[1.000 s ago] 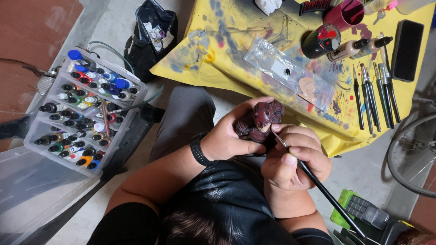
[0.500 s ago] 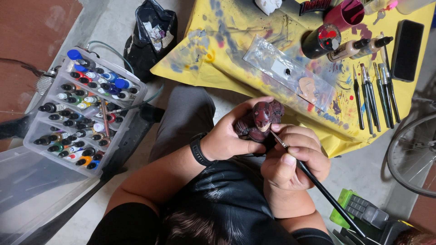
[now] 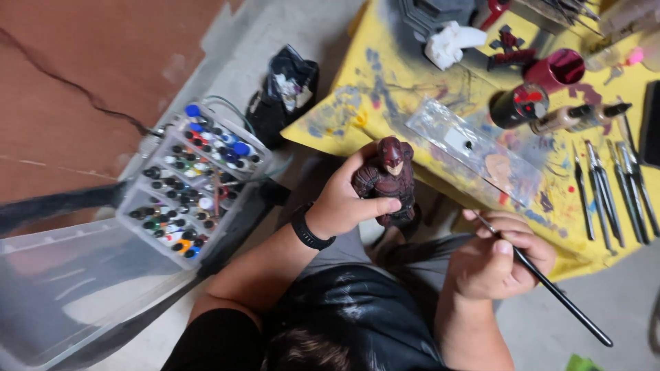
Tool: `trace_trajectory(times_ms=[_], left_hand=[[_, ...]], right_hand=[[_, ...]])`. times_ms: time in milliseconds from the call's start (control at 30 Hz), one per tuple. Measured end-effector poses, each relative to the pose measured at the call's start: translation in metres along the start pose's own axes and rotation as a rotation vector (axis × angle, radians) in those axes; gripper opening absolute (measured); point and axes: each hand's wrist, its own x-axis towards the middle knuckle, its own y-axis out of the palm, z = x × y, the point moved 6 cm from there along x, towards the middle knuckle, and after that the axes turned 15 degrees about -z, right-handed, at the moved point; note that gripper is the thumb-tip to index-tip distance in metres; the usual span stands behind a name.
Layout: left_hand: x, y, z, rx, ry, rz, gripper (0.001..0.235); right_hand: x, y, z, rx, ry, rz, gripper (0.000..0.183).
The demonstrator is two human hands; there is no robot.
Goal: Painting fine details on a miniature superhero figure using a small brush and hobby paints.
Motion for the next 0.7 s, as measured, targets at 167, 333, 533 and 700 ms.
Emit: trace_trajectory(times_ms=[167, 333, 533, 700], left_hand=[[0.01, -0.027, -0.041, -0.029, 0.05, -0.095, 0.068], [0.013, -0.055, -0.064, 0.077, 0.104, -0.215, 0.064], [0.019, -0.093, -0.071, 0.117, 0.3, -0.292, 0.064], [0.027, -0.13, -0.077, 0.207, 0.379, -0.451, 0.071]], right_hand=[[-0.017, -0.022, -0.021, -0.015, 0.091, 0.04, 0.016], [-0.041, -0.053, -0.058, -0.039, 0.145, 0.079, 0.014], [-0.081, -0.082, -0.097, -0.168, 0.142, 0.238, 0.004], [-0.094, -0.085, -0.11, -0.309, 0.075, 0.411, 0.006]])
